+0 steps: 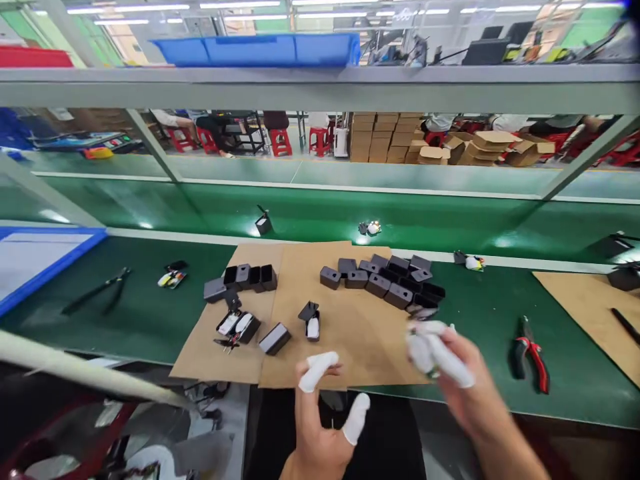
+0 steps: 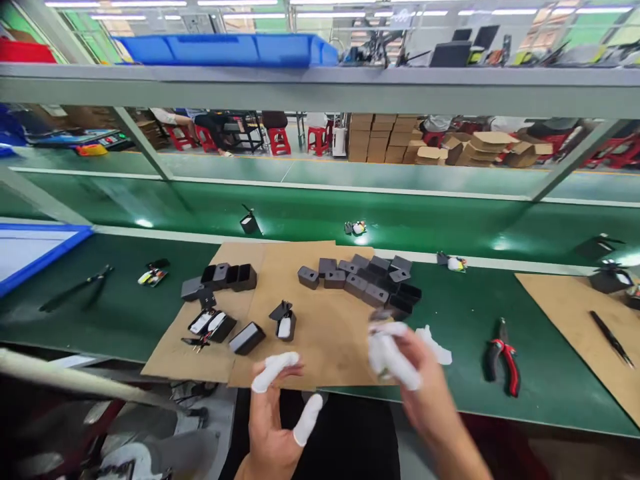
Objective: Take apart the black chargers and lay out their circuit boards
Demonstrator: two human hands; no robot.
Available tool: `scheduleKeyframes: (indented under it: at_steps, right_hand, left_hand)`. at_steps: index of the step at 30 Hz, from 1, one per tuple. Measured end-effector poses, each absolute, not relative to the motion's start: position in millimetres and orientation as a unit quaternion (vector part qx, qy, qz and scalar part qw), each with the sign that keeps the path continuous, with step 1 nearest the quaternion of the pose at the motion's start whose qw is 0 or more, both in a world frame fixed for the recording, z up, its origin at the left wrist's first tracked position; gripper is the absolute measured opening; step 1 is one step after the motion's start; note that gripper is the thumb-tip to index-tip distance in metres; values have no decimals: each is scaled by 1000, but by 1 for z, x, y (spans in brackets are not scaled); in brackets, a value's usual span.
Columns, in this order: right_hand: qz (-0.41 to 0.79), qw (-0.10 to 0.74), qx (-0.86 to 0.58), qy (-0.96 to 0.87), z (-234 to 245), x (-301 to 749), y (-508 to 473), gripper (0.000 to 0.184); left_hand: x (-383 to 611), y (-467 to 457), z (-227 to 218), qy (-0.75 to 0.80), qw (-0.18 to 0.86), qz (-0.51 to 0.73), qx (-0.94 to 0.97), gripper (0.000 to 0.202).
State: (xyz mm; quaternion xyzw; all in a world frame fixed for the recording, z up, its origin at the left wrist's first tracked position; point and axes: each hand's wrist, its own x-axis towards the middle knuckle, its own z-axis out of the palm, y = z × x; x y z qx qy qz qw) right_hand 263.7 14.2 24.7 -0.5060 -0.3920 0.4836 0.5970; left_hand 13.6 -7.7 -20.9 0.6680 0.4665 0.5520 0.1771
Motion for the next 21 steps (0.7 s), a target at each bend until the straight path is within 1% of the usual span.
scheduleKeyframes:
  at_steps: [1,3,5,7,10,13,15,17,21]
  right_hand:
    - [534,574,-486,-385,20,226,8,48]
    - [594,550,-458,-367,11,163,2,52]
    - [597,569,-459,-329,3,122,2,57]
    - [585,596,-460,-303,-3,102,2,56]
    - [583,601,-434,-333,-4,100,-3,42]
    - [592,564,-421,-393,-2,111,-11,34]
    - [595,539,-422,-422,-4,119,-13,32]
    - [605,520,-414,-439,-7,125,-14,37]
    - [647,513,-351,-441,-13,129,-10,56]
  left_hand:
    - [10,-12,-14,444,231,545,673,64]
    - [-1,-14,-5,413,270,546,678,67]
    - [-15,-14,-4,406,276,555,671,59]
    - [-28,-14,-10,422,313,573,629,48]
    - [-42,-16,-16,462,435,610,474,35]
    - [-46,-18,-11,454,554,635,289,34]
    - [-46,-19,-2,419,613,636,209,34]
    - [-46,-20,6,382,665,621,160,32]
    - [-44,-28,15,340,734,575,124,33]
